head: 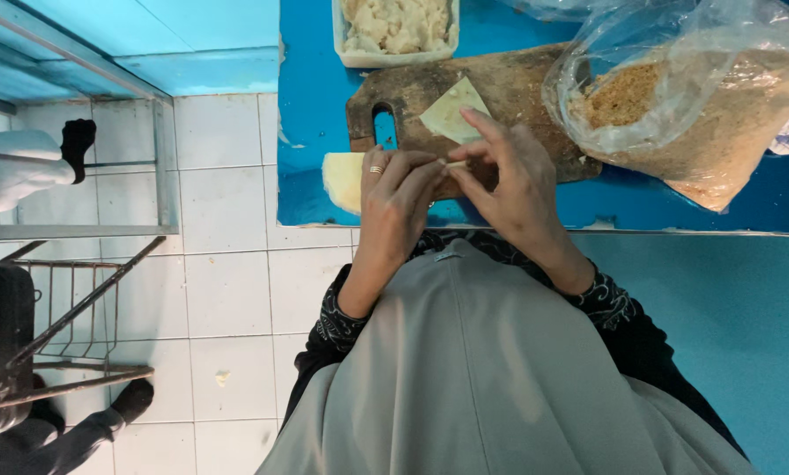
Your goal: The person sits at a blue table and folds square pastry wrappers around a portion of filling taken from a container, pinching the edges closed by hand and setting the folded pastry aside, repeating the process with the wrappers and filling on the cutting board.
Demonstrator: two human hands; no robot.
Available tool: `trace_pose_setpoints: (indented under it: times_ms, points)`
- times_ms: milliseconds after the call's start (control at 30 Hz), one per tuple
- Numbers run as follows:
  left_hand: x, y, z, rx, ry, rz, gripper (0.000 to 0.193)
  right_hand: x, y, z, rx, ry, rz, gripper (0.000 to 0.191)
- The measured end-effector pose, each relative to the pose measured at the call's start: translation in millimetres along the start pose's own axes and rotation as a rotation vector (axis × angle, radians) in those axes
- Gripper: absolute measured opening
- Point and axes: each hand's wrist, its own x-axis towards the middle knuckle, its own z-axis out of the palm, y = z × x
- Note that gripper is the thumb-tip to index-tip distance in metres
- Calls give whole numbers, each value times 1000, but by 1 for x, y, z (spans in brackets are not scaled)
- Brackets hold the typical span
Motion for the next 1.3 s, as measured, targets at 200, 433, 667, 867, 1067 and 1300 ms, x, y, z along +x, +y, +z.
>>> trace_pose_setpoints:
  times_ms: [200,433,667,867,1067,1300]
  points:
    - [-9,-10,16,93,42,25,31,29,1,-35,-90,-81,-56,54]
    - [-13,-12,29,62,116,-21,43,96,37,-34,-588,-108,-429,31]
    - [-16,-11,25,102,123,-13,69,108,86,12,-564,-162,-384,19]
    - [-17,-12,28,101,137,-34,73,108,75,-3,-456,-164,-370,21]
    - [-19,-15,30,89,136,-40,74,36,21,-37,-192,-267,-265,23]
    - [-22,-16,29,115,115,-26,75,5,4,-16,-116,-178,-100,34]
